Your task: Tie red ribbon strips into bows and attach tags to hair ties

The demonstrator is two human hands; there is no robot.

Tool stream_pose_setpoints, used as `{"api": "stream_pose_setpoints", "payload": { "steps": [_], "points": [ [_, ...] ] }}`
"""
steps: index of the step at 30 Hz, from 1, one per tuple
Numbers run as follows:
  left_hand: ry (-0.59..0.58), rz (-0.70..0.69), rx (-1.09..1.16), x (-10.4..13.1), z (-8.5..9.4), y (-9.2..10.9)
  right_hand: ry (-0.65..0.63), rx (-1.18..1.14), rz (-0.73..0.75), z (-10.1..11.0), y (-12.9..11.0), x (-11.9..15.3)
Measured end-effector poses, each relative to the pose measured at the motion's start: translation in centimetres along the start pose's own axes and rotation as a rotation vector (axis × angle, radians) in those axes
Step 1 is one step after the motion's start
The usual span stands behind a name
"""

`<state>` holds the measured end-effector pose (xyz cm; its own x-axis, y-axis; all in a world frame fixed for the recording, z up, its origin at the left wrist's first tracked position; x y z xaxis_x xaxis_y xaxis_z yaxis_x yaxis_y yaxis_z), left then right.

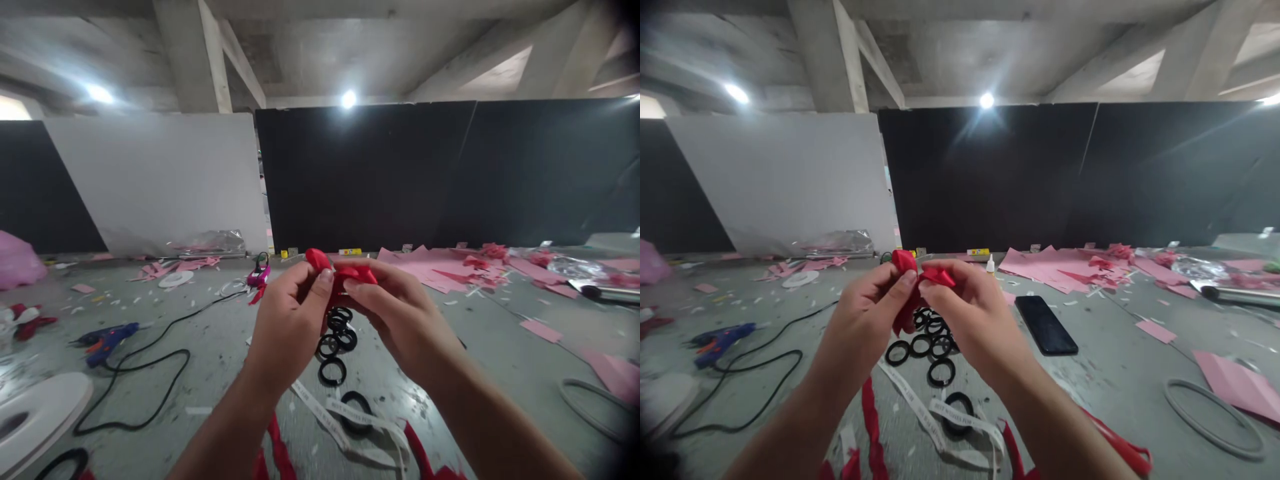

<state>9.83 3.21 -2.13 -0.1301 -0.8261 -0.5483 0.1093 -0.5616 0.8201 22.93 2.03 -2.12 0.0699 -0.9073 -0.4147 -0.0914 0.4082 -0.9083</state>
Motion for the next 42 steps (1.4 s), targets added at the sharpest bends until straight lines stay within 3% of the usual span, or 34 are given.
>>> {"api": "stream_pose_setpoints", "payload": {
  "steps": [3, 6, 11, 16, 22, 29, 33, 38, 42],
  "points": [
    [-0.026, -0.063, -0.059, 0.0, 0.3, 0.0, 0.034, 0.066, 0.025, 0.1, 0.1, -0.1],
    [-0.008, -0.022, -0.001, 0.0, 0.6, -0.3, 0.088, 0.150, 0.034, 0.5, 0.2, -0.2],
    [0.061, 0.014, 0.056, -0.2, 1.2, -0.6, 0.014, -0.018, 0.058, 0.5, 0.1, 0.0],
    [0.070, -0.066, -0.043, -0.2, 1.3, 0.0, 0.091, -0.050, 0.019, 1.0, 0.0, 0.4],
    [-0.027, -0.074, 0.040, -0.1, 0.9, 0.1, -0.064, 0.137, -0.103, 0.5, 0.5, 0.4],
    [-0.052, 0.078, 0.384, -0.2, -0.1, -2.1, -0.052, 0.382, 0.023, 1.0, 0.0, 0.2],
    [-0.197, 0.085, 0.422, -0.2, -0.3, -1.7, 0.033, 0.379, 0.075, 1.4, -0.4, 0.3],
    [-0.363, 0.132, 0.183, -0.1, -0.1, -1.1, 0.047, 0.378, 0.121, 1.5, -0.5, 0.4],
    [-0.336, -0.019, -0.198, -0.2, -0.1, -0.9, 0.063, 0.491, 0.134, 1.6, -0.4, 0.3]
  ]
}}
Point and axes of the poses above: each hand's wrist, its own x-axis away from the middle knuckle, its own z-axis out of the back of the hand, y = z × x, the point moved 4 cm from there along -x, towards the middle knuckle, and after that the axes turned 4 degrees about -z, right-handed, at the moved point
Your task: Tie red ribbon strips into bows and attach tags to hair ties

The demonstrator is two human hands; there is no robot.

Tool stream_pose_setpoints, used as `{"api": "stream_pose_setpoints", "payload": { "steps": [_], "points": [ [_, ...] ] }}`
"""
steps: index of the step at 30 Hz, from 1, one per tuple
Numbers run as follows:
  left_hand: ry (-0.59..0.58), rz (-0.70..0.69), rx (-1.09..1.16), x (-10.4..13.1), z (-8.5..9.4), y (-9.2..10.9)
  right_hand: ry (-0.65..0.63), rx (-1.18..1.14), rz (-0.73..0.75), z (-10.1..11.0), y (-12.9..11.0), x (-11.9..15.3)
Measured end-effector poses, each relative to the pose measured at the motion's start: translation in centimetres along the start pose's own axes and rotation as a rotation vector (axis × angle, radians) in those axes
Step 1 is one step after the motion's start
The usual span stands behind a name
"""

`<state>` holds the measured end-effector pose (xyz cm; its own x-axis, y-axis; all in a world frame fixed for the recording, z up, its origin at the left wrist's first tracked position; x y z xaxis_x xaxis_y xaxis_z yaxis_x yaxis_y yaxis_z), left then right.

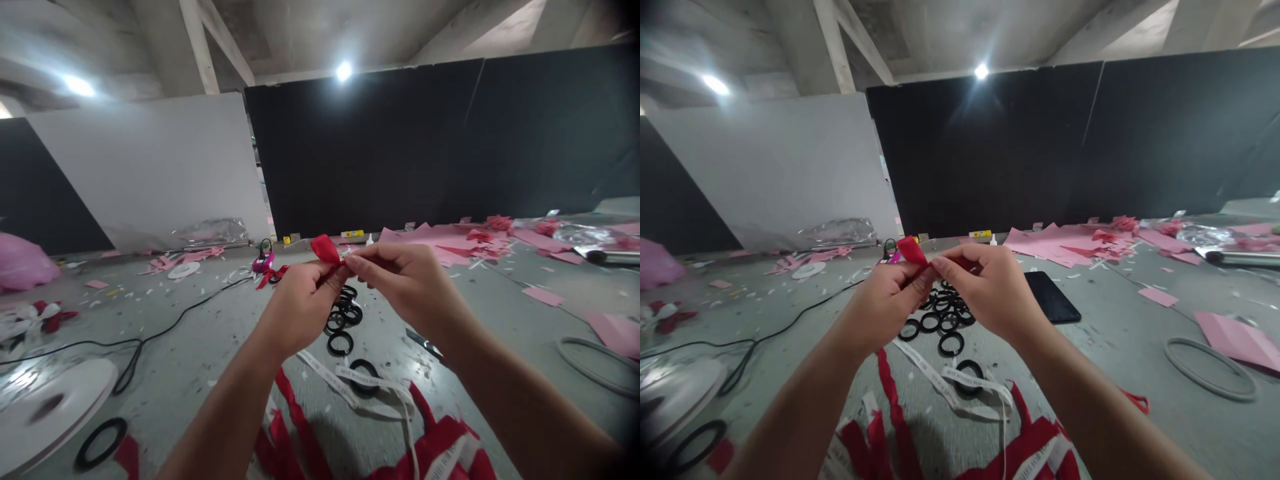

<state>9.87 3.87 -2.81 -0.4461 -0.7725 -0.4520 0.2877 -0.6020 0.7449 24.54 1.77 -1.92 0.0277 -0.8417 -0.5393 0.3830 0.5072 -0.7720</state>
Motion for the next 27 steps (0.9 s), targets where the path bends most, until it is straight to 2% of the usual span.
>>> {"api": "stream_pose_setpoints", "payload": {
  "steps": [2, 5, 7, 9, 12, 17, 22, 27],
  "points": [
    [-0.006, -0.059, -0.116, 0.1, -0.3, 0.1, -0.079, 0.009, -0.001, -0.3, 0.1, 0.0],
    [-0.083, -0.070, -0.186, 0.4, -0.9, 0.0, -0.174, 0.059, 0.017, -0.7, 0.2, 0.1],
    [-0.127, -0.068, -0.179, 0.5, -1.2, 0.0, -0.140, 0.127, 0.028, -0.5, 0.3, 0.2],
    [-0.132, -0.081, -0.149, 0.6, -1.3, 0.1, -0.055, 0.186, 0.032, -0.1, 0.2, 0.2],
    [-0.081, -0.073, -0.130, 0.7, -1.4, 0.6, 0.027, 0.242, 0.057, 0.5, 0.0, 0.1],
    [0.027, -0.097, -0.117, 0.8, -1.6, 1.4, 0.028, 0.195, 0.036, 0.6, -0.5, 0.1],
    [0.127, -0.109, -0.085, 0.6, -1.1, 1.3, -0.039, 0.018, -0.047, 1.0, -0.5, 0.1],
    [0.161, -0.106, -0.063, 0.5, -0.7, 1.2, -0.180, 0.008, -0.080, 0.8, -0.4, 0.1]
  ]
}}
Point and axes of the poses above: each hand's wrist, its own x-axis away from the middle knuckle, its own z-axis out of the back of the hand, y = z × x, the point moved 4 cm from there along -x, towards the middle knuckle, and after that the axes turned 4 degrees about -z, right-handed, at the moved point
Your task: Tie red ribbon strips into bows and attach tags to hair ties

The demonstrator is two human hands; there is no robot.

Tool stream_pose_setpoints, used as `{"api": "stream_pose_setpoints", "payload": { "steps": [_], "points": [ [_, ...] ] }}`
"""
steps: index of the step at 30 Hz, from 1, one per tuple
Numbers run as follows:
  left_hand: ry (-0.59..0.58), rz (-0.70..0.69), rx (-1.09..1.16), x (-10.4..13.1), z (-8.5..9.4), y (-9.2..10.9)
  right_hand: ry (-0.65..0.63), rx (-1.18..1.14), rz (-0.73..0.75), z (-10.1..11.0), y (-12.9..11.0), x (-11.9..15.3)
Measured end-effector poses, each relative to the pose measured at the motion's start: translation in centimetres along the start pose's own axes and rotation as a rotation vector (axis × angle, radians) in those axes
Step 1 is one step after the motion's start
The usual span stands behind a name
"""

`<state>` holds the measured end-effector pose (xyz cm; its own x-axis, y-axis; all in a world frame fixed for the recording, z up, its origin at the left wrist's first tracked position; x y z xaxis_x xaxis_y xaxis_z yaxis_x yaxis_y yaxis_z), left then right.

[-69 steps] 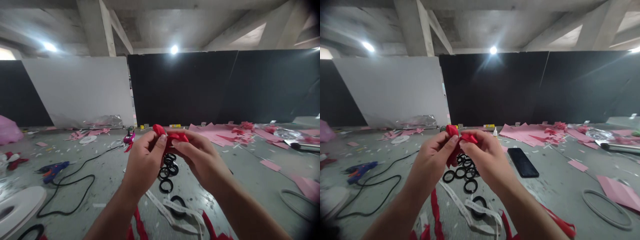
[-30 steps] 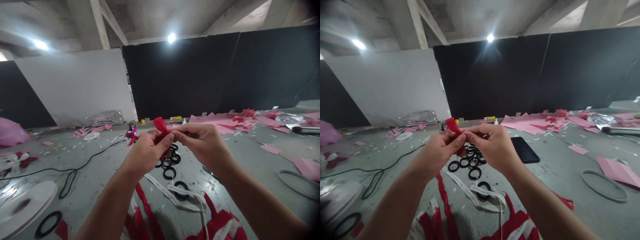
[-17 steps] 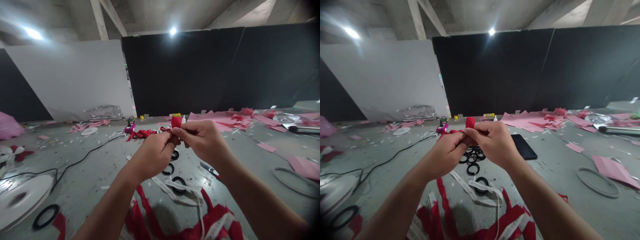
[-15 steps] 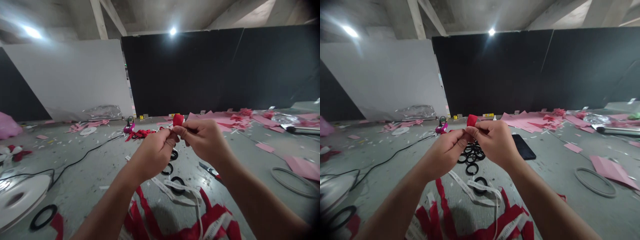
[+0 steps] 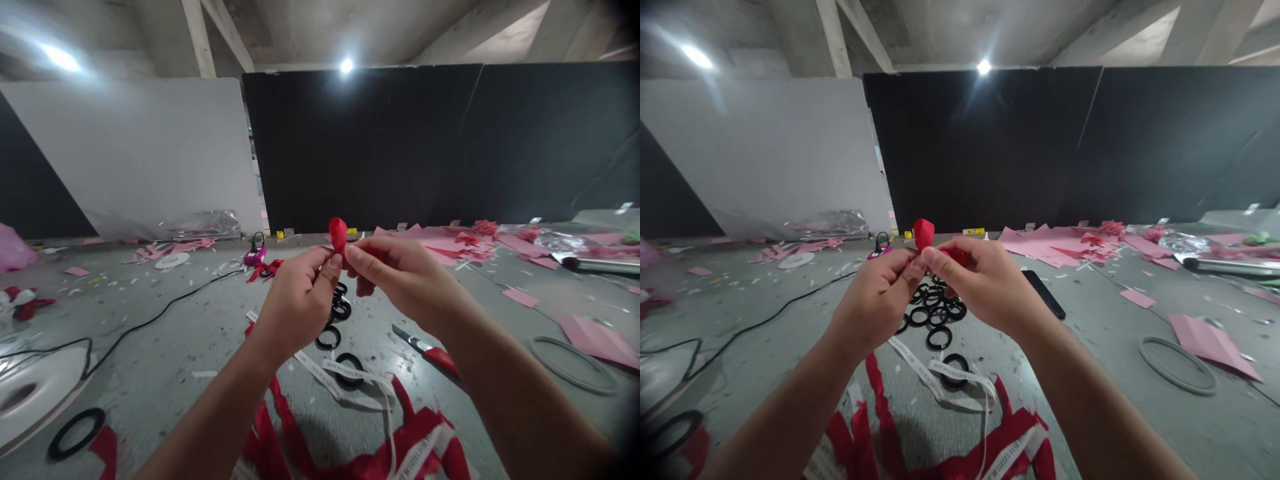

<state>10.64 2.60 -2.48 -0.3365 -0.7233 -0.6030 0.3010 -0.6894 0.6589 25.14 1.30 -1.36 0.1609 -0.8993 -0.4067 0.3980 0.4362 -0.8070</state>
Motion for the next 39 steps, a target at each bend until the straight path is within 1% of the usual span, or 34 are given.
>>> {"api": "stream_pose_setpoints", "payload": {
  "steps": [3, 6, 10, 14, 16, 20, 23, 25, 27, 29, 32, 34, 36, 38, 39],
  "points": [
    [-0.019, -0.012, 0.044, 0.0, 0.0, 0.1, 0.001, -0.030, 0.001, -0.1, 0.0, 0.0],
    [-0.054, 0.027, 0.098, -0.1, -0.2, 0.0, 0.030, -0.042, 0.022, 0.1, 0.0, 0.0],
    [-0.115, 0.061, 0.170, 0.0, -0.3, -0.1, 0.079, 0.054, 0.060, 0.3, 0.1, 0.0],
    [-0.159, 0.083, 0.156, 0.2, -0.2, -0.4, 0.118, 0.127, 0.066, 0.3, 0.2, -0.1],
    [-0.143, 0.089, 0.133, 0.1, -0.1, -0.6, 0.129, 0.141, 0.046, 0.2, 0.3, -0.1],
    [-0.053, 0.074, 0.130, -0.3, 0.2, -1.1, 0.112, 0.094, 0.012, 0.1, 0.6, -0.1],
    [-0.060, 0.174, 0.150, -0.4, 0.1, -1.6, 0.143, -0.013, -0.042, 0.2, 1.3, -0.2],
    [-0.114, 0.256, 0.189, -0.3, -0.1, -1.9, 0.144, -0.044, -0.052, 0.0, 1.8, -0.3],
    [-0.171, 0.298, 0.253, -0.1, -0.5, -2.0, 0.086, -0.014, -0.044, -0.3, 2.1, -0.6],
    [-0.193, 0.335, 0.306, 0.0, -0.8, -2.3, 0.029, 0.023, -0.024, -0.7, 2.2, -0.7],
    [-0.189, 0.394, 0.306, 0.1, -0.9, -2.9, 0.022, 0.098, 0.036, -0.8, 2.0, -0.7],
    [-0.246, 0.366, 0.231, 0.1, -0.8, -3.2, 0.049, 0.175, 0.060, -0.6, 1.8, -0.6],
    [-0.378, 0.292, 0.103, 0.1, -0.6, -3.5, 0.078, 0.223, 0.023, -0.1, 1.8, -0.7],
    [-0.519, 0.236, -0.060, 0.2, -0.1, -4.4, 0.113, 0.167, -0.049, 0.7, 2.1, -1.0],
    [-0.573, 0.236, -0.162, 0.2, 0.2, -5.1, 0.129, 0.098, -0.088, 1.0, 2.5, -1.2]
  ]
}}
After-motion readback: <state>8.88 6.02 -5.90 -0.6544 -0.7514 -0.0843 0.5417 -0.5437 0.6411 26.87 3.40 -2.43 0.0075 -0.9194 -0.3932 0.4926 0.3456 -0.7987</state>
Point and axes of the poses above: each hand's wrist, its own x-axis away from the middle knuckle, its own z-axis out of the back of the hand, y = z × x, the point moved 4 cm from there along -x, towards the middle knuckle, and after that the axes turned 4 degrees about -z, right-handed, at the moved point
